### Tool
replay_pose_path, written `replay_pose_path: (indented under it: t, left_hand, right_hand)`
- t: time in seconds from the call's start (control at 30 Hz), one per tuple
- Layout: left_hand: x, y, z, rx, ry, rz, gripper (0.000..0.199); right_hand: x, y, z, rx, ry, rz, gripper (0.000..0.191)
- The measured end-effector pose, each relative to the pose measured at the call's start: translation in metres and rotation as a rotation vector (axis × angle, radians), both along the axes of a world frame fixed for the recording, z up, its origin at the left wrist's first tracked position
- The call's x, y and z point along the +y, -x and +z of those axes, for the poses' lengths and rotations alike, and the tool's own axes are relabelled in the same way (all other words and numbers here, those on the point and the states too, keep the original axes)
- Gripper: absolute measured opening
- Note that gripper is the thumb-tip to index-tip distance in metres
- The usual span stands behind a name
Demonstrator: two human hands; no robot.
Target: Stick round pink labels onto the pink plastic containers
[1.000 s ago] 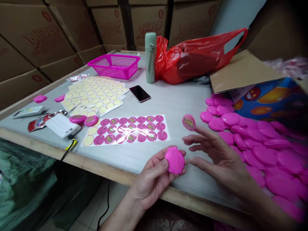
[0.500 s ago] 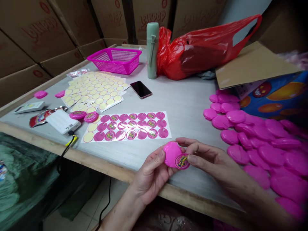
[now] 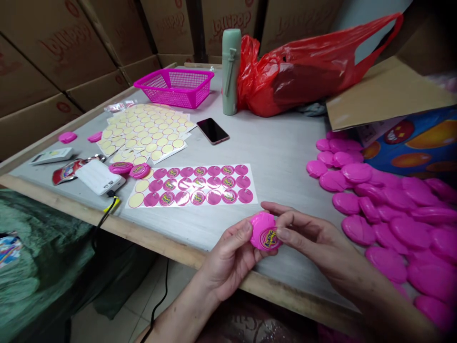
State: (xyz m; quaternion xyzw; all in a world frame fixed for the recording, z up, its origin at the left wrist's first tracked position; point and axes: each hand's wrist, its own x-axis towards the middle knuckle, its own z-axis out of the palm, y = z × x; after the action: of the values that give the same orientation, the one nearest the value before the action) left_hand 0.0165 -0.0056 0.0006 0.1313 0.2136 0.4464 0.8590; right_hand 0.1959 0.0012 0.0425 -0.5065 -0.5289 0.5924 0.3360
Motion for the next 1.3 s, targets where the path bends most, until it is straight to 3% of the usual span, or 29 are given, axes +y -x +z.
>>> replay_pose_path:
  t: [0.93, 1.3]
  left_hand:
    - [0.0, -0.002, 0.001, 0.044, -0.018, -0.016, 0.034]
    - [-0.001, -0.001, 0.004, 0.039, -0.031, -0.017, 0.033]
  right_hand:
    - [-0.002, 0.005, -0.01, -0.182, -0.115, -0.132, 0.026]
    - [-0.005, 0.017, -0.009, -0.259, -0.241, -0.244, 0.015]
